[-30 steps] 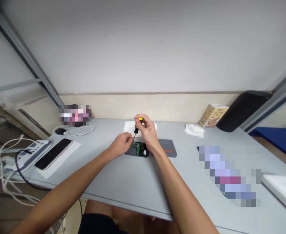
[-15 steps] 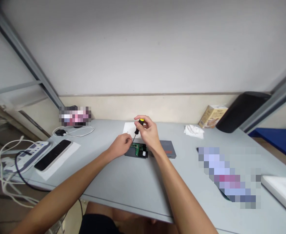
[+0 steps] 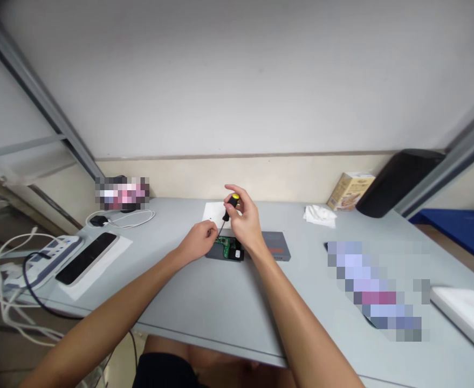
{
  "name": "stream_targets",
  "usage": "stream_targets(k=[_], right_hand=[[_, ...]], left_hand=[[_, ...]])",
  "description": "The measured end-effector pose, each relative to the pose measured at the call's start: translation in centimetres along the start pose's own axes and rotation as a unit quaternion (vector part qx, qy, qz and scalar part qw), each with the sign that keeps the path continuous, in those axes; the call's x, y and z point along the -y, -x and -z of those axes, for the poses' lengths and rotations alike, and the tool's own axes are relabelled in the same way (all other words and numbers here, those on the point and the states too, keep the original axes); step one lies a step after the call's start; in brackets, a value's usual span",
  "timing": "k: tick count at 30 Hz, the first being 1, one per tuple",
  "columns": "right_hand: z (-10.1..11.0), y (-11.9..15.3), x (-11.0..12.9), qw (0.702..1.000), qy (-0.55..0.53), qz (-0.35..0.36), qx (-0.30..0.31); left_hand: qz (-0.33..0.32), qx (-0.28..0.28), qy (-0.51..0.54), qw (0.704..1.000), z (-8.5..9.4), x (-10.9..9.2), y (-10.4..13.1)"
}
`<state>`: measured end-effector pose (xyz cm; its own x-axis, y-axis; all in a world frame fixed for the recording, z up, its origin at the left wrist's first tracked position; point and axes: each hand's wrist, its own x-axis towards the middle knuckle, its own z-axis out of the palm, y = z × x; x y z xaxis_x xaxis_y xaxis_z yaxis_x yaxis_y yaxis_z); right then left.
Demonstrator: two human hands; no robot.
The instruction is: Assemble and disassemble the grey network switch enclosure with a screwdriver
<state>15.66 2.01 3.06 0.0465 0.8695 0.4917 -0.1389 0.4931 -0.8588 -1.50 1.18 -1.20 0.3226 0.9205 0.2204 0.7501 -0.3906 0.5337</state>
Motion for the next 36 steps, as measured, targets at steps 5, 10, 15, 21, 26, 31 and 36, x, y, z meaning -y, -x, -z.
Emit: stream_targets(k=[5, 10, 15, 21, 26, 31, 36], right_hand=[[-0.51, 0.46, -0.12, 0.999, 0.006, -0.013, 0.03], [-0.84, 0.7, 0.17, 0.999, 0.018, -0.026, 0.012], [-0.91, 0.81, 0.17, 0.999, -0.036, -0.021, 0.03], [-0.61, 0.71, -0.31, 0.999, -0.037, -0.002, -0.001], [-0.47, 0.66, -0.72, 1.0, -0.02, -0.008, -0.009], [-0.62, 0.73, -0.66, 1.0, -0.02, -0.005, -0.005], [-0.77, 0.86, -0.51, 1.0, -0.004, -0.013, 0.003]], left_hand=[[-0.007, 0.001, -0.004, 1.0, 0.05, -0.06, 0.05], [-0.016, 0.001, -0.005, 1.0, 0.13, -0.11, 0.14], [-0.016, 0.002, -0.008, 1.0, 0.24, -0.18, 0.2], [-0.008, 0.003, -0.002, 1.0, 0.06, -0.04, 0.11], [-0.009, -0.001, -0.006, 1.0, -0.16, 0.28, 0.04], [-0.012, -0.003, -0.009, 1.0, -0.2, 0.36, 0.02], [-0.009, 0.002, -0.008, 1.0, -0.18, 0.38, -0.01]])
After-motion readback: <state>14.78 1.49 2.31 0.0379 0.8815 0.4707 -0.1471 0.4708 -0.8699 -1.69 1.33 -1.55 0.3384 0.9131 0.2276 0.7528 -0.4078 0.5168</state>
